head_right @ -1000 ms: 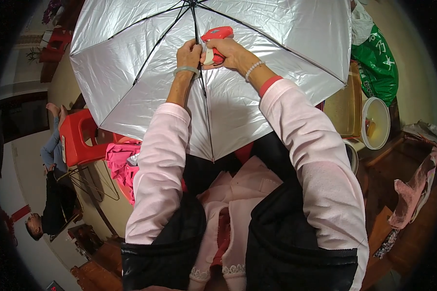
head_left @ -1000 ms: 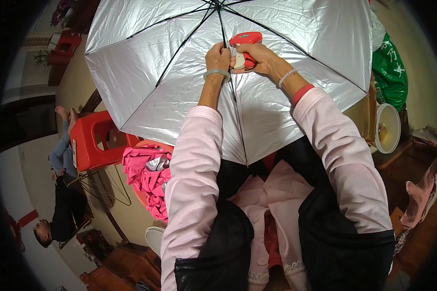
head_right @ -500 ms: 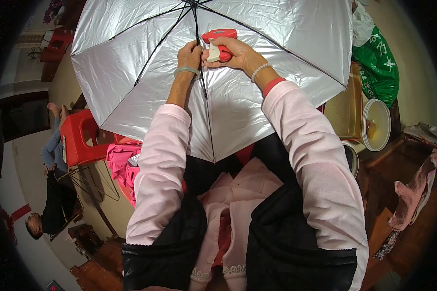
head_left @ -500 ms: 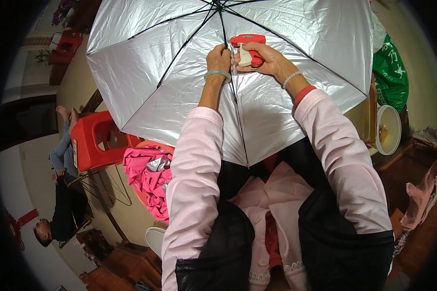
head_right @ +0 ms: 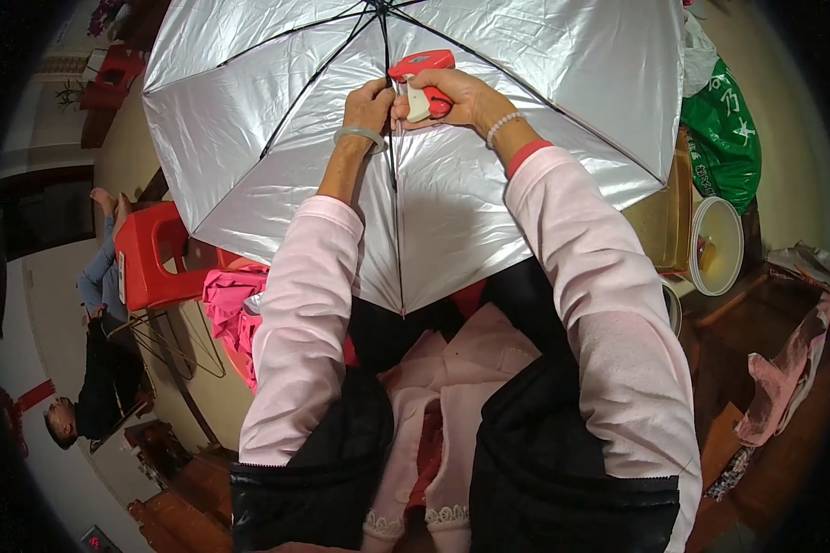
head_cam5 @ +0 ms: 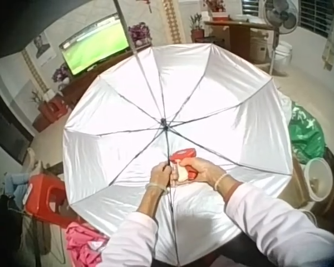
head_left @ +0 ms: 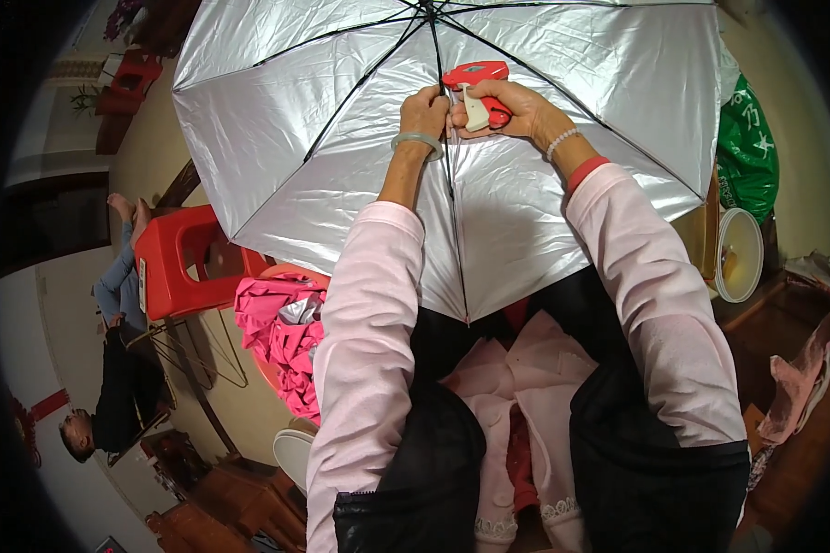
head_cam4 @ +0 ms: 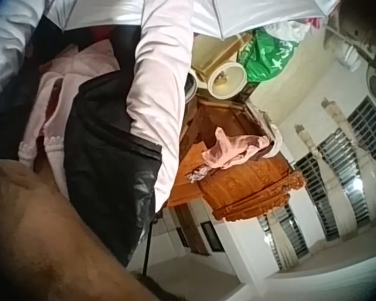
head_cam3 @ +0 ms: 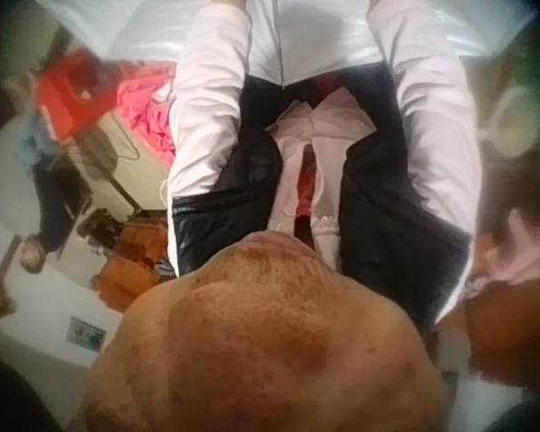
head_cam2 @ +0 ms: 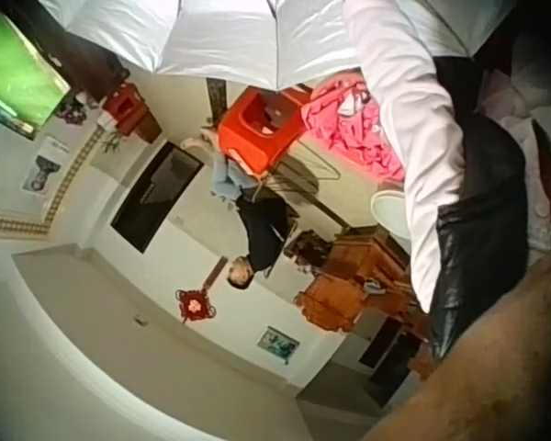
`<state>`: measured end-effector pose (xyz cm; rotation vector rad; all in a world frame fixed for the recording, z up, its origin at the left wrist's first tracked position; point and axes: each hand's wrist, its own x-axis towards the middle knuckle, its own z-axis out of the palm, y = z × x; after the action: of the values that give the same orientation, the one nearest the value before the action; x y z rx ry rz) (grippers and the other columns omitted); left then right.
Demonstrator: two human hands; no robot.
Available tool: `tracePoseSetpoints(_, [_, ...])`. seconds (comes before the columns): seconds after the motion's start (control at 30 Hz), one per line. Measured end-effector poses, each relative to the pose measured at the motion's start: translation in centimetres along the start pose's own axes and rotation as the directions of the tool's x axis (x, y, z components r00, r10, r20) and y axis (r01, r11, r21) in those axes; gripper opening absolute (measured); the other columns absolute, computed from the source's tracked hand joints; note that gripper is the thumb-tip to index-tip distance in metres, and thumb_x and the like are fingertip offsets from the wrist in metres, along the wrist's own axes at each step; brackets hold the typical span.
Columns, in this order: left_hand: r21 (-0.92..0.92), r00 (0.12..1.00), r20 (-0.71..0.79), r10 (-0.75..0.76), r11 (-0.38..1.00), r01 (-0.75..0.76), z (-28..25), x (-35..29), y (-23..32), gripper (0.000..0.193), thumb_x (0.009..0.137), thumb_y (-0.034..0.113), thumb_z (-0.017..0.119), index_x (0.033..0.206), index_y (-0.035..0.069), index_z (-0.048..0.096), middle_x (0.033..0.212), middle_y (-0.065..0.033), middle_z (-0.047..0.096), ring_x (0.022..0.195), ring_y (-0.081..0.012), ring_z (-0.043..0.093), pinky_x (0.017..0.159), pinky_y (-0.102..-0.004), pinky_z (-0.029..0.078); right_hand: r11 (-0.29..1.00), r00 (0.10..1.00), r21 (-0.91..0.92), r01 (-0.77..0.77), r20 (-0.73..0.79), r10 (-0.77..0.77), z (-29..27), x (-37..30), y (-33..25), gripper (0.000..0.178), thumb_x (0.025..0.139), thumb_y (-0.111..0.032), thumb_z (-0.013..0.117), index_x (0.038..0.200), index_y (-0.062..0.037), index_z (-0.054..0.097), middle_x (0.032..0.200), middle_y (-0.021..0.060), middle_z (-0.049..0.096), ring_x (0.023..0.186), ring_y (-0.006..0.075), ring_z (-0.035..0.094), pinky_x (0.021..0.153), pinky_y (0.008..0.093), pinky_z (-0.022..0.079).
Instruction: Assembling fabric covers onto umbrella frames and folding the finished product.
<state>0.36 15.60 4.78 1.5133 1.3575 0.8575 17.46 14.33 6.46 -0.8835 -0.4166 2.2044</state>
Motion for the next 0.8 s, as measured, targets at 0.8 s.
tracePoseSetpoints(0.8, [0.151,0.994,-0.105,0.02,0.988,-0.004,0.7,-0.2,0.4,0.034,0.076,0.017,0.05,0.101,-0.004,0.06,0.075,-0.0152,0.064,0.062,-0.0179,0.061,0.058,-0.0283,0.048,0.997,0.997,-0.049,0.058,0.047,-0.055,-0.3,0.1,0.2,0.023,0.08,-0.011,0.053,0.099,-0.0008,0.048,0.083,0.0168,0.062,0.073,0.0278,0.063,0.068,0.0451,0.054])
